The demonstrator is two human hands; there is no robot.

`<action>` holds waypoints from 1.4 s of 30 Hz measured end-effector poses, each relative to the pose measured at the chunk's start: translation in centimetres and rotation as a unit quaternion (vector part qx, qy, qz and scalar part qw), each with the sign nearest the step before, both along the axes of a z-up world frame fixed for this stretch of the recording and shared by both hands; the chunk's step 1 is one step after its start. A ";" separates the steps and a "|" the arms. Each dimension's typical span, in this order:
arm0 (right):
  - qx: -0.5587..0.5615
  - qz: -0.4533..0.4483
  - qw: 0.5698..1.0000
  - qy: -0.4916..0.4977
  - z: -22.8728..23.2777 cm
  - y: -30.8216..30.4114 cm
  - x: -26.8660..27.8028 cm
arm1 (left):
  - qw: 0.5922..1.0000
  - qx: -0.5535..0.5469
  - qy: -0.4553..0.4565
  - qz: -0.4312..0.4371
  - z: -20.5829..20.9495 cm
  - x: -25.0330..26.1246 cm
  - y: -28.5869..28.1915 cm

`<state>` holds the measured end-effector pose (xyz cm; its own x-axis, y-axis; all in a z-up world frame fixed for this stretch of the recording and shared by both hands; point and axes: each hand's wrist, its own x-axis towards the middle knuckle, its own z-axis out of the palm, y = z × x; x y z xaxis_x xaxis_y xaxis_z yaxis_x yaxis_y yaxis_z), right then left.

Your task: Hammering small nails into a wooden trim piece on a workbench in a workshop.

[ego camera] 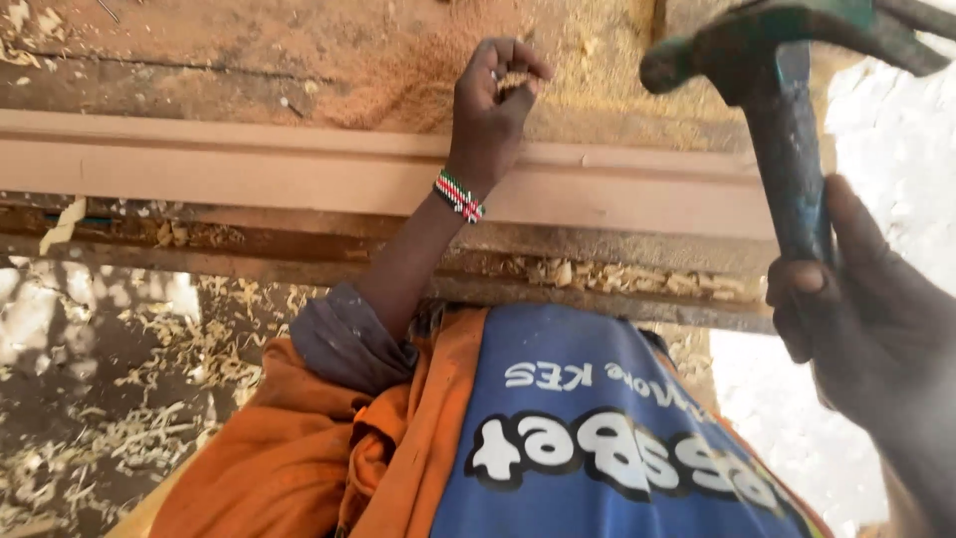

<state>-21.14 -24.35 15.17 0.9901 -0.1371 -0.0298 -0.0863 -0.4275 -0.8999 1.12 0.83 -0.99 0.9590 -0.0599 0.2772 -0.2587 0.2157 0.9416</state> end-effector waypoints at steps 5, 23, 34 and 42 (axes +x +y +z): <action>-0.073 -0.120 0.985 0.096 0.3 2.1 0.7 | 0.997 -0.008 0.072 -0.006 1.7 -1.2 0.1; 0.006 -0.144 0.990 0.003 -6.5 5.2 0.5 | 0.831 -0.436 0.313 -0.147 0.8 -4.6 -2.9; 0.071 -0.132 0.987 -0.061 -8.7 5.5 2.7 | 0.786 -0.420 0.353 -0.284 5.3 -12.8 -6.2; 0.114 -0.113 0.984 -0.078 -6.0 6.7 3.0 | 0.816 -0.390 0.324 -0.278 5.0 -13.6 -6.8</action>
<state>-18.12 -17.61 9.18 0.9299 -0.3621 0.0641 -0.0096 -0.1982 -0.9801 -12.46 -6.00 3.97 0.8038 -0.5837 -0.1149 0.5810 0.7288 0.3623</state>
